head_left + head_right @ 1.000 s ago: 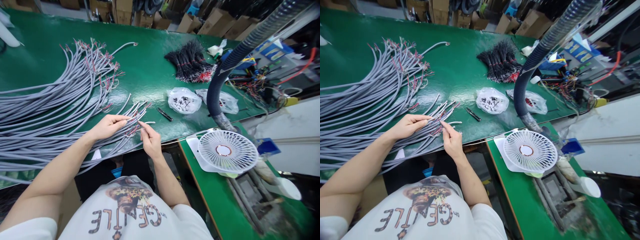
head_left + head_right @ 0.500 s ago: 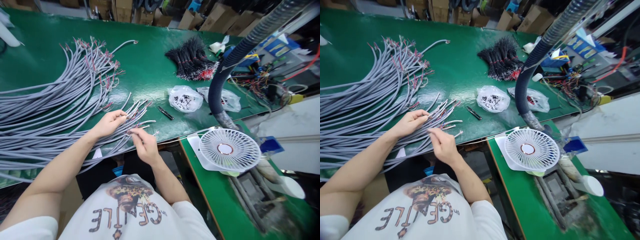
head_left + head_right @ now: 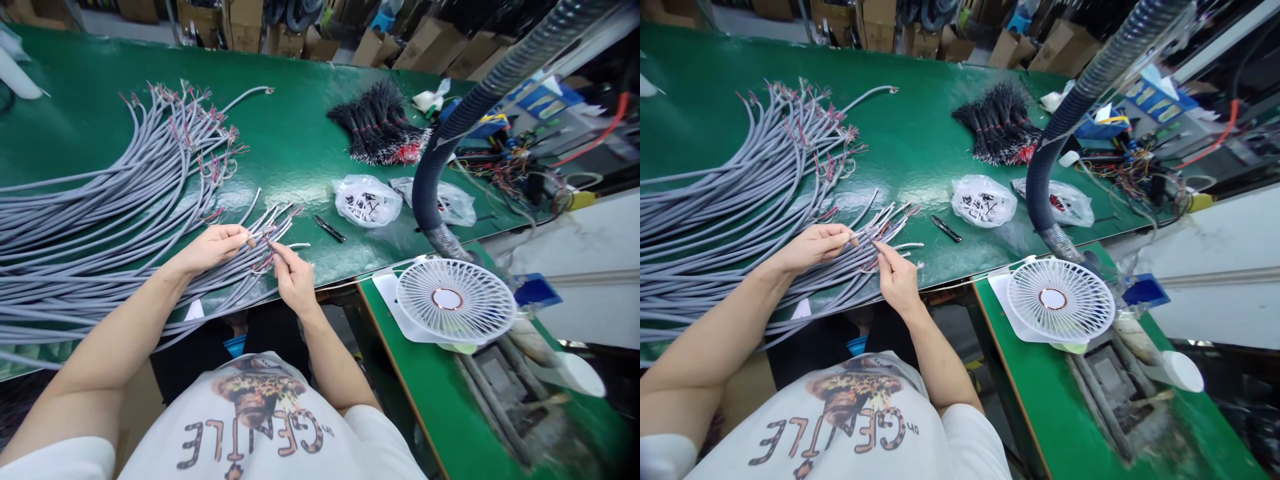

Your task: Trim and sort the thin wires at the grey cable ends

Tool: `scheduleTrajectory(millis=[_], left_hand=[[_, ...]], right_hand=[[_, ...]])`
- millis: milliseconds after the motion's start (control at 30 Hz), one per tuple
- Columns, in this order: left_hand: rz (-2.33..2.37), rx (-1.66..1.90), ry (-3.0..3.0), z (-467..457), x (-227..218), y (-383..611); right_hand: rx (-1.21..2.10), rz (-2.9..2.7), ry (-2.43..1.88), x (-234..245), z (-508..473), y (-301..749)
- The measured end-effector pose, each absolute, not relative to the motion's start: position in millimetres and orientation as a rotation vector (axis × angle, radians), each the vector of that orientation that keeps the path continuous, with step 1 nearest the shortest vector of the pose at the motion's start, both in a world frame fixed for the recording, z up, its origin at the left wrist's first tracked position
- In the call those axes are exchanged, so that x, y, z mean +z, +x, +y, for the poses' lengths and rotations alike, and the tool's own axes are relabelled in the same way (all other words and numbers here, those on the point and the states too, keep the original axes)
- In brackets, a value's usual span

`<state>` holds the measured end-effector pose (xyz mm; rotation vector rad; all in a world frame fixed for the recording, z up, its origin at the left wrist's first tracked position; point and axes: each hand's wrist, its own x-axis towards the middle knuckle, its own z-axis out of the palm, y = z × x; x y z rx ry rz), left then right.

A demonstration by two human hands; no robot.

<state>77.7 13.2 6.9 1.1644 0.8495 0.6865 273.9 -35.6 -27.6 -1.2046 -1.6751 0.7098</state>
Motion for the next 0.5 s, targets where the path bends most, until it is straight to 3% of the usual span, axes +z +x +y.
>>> scheduleTrajectory(millis=[500], left_hand=[[0.865,0.679,1.091,14.3,7.1,77.5]], right_hand=[[0.744,-1.626,-1.11,-31.5,-33.4,274.2]])
